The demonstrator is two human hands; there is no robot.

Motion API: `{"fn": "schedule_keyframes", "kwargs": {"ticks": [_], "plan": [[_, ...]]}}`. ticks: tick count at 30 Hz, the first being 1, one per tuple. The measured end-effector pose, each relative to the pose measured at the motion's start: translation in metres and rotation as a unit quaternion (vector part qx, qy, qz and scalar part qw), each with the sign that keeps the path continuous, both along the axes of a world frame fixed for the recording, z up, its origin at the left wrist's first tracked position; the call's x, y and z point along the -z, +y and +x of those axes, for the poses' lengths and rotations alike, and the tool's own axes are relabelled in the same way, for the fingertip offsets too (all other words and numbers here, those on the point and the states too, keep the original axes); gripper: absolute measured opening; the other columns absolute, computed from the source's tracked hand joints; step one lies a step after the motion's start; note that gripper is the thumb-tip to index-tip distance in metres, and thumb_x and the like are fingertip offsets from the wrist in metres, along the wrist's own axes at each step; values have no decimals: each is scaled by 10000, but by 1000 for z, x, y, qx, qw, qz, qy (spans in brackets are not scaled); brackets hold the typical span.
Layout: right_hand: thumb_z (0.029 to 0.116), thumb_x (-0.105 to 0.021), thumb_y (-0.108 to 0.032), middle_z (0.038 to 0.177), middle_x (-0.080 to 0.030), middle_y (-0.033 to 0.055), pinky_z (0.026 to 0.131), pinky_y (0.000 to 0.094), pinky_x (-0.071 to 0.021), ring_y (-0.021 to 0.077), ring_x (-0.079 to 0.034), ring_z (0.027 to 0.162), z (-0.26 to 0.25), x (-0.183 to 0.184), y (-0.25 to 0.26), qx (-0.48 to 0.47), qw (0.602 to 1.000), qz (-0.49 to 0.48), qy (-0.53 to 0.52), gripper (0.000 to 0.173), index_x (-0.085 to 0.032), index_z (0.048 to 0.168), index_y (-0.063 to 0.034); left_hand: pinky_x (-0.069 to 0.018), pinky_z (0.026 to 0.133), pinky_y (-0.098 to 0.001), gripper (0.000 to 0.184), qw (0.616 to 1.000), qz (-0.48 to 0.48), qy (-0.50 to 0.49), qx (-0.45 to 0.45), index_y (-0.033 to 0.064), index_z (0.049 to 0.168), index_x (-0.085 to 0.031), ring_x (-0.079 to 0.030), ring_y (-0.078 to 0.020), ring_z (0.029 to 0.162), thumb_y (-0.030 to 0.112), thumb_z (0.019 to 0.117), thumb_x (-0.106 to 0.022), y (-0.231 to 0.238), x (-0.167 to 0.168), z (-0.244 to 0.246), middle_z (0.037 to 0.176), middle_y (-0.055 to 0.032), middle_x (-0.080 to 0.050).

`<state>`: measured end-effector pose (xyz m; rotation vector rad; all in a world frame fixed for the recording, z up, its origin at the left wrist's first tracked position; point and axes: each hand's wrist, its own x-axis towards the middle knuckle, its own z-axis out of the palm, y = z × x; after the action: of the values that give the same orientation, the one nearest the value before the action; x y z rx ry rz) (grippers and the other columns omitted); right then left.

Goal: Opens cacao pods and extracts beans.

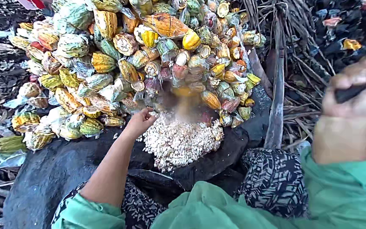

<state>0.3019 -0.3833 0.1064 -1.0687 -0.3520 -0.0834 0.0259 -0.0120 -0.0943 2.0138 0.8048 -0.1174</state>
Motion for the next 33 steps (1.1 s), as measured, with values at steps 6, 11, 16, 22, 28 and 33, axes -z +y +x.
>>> {"fn": "schedule_keyframes", "kwargs": {"ticks": [6, 11, 16, 22, 28, 33], "plan": [[1120, -261, -215, 757, -613, 32, 423, 145, -483, 36, -532, 460, -57, 97, 20, -198, 885, 56, 418, 332, -552, 1040, -75, -438, 1073, -633, 478, 956, 104, 132, 241, 21, 1411, -568, -536, -442, 1314, 276, 1012, -625, -49, 86, 109, 1474, -260, -496], [1075, -502, -260, 866, -635, 17, 456, 184, -522, 56, -579, 536, -57, 81, -3, -307, 891, 18, 333, 243, -464, 1276, -129, -319, 1113, -706, 481, 919, 187, 179, 297, 40, 1391, -599, -293, -470, 1488, 146, 934, -709, -78, 159, 207, 1584, -228, -391], [1066, -529, -258, 881, -651, -15, 452, 178, -479, 47, -590, 587, -54, 72, -19, -338, 877, -9, 341, 407, -403, 1440, -156, -278, 1091, -780, 510, 909, 243, 215, 262, 55, 1405, -592, -285, -494, 1487, -20, 904, -658, -78, 205, 240, 1587, -235, -387], [1077, -500, -216, 894, -618, 7, 447, 183, -487, 69, -584, 583, -52, 74, -22, -323, 862, 8, 390, 390, -363, 1430, -121, -422, 982, -749, 995, 930, 206, 274, 128, 55, 1507, -449, -421, -572, 1334, 202, 648, -928, -69, 210, 225, 1509, -341, -376], [1089, -467, -229, 880, -621, 30, 475, 196, -529, 71, -582, 555, -62, 84, -11, -310, 876, 22, 370, 252, -441, 1311, -115, -413, 1032, -694, 921, 909, 180, 317, 200, 6, 1514, -385, -468, -529, 1331, 262, 764, -855, -81, 186, 204, 1524, -326, -392], [1097, -359, -187, 842, -619, 64, 433, 178, -511, 68, -569, 504, -66, 95, -2, -303, 886, 35, 349, 252, -455, 1291, -57, -531, 994, -512, 822, 967, -120, 182, -134, 18, 1530, -329, -611, -363, 1219, 338, 897, -746, -77, 160, 141, 1401, -254, -553]]}}
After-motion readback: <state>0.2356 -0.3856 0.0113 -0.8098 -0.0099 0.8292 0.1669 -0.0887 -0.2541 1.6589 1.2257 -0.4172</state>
